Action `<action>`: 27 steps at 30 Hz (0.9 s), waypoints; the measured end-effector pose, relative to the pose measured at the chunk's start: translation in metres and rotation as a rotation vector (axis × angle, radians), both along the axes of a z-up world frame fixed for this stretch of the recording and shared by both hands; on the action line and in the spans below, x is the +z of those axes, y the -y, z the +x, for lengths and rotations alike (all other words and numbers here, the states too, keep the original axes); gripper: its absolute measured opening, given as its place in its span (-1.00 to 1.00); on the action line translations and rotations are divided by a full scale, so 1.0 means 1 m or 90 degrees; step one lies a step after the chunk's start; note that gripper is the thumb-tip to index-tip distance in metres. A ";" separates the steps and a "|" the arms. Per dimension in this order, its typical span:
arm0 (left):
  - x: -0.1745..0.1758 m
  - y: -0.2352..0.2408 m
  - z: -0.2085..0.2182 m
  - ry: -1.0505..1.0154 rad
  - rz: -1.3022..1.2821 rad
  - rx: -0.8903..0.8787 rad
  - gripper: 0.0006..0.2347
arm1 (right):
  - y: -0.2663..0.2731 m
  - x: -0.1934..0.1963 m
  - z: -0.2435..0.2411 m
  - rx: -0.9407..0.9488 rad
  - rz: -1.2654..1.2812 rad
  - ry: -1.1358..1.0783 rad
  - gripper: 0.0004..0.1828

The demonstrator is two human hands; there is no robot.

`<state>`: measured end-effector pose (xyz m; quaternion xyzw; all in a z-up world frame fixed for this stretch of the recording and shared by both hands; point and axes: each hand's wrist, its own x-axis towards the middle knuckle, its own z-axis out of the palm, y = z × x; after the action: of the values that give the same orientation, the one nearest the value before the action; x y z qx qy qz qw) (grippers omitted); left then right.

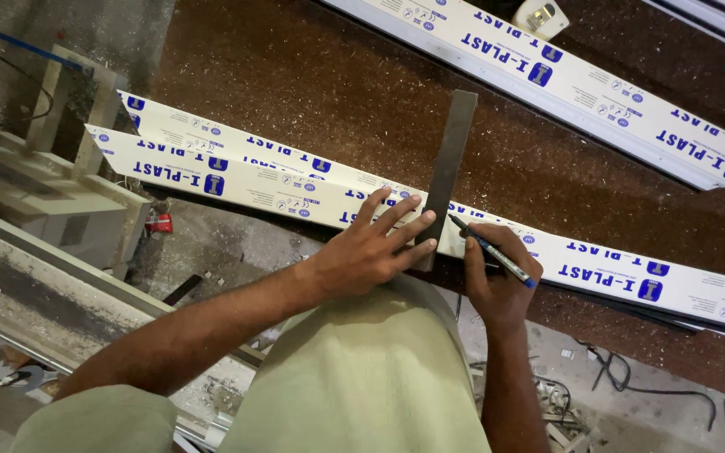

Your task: Use a square ruler and a marker to measure and mark cutting lines on PVC window profiles.

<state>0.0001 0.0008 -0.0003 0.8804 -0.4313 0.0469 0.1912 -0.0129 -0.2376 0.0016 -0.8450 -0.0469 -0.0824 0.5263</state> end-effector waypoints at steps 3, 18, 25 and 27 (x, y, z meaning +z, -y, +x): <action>-0.005 0.001 -0.001 0.006 0.000 0.002 -0.64 | 0.002 -0.005 0.000 0.002 -0.004 0.001 -0.88; 0.004 -0.001 0.001 0.014 0.013 -0.002 -0.63 | 0.000 0.003 0.000 -0.001 0.004 -0.033 -0.88; 0.000 0.000 0.001 0.023 0.005 -0.001 -0.62 | 0.000 0.001 0.001 -0.004 0.017 -0.047 -0.89; 0.000 -0.001 0.001 0.017 0.002 -0.001 -0.63 | -0.001 0.002 0.001 -0.004 0.003 -0.034 -0.88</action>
<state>0.0009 0.0015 -0.0006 0.8796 -0.4347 0.0580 0.1843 -0.0117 -0.2364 0.0032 -0.8460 -0.0297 -0.0617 0.5288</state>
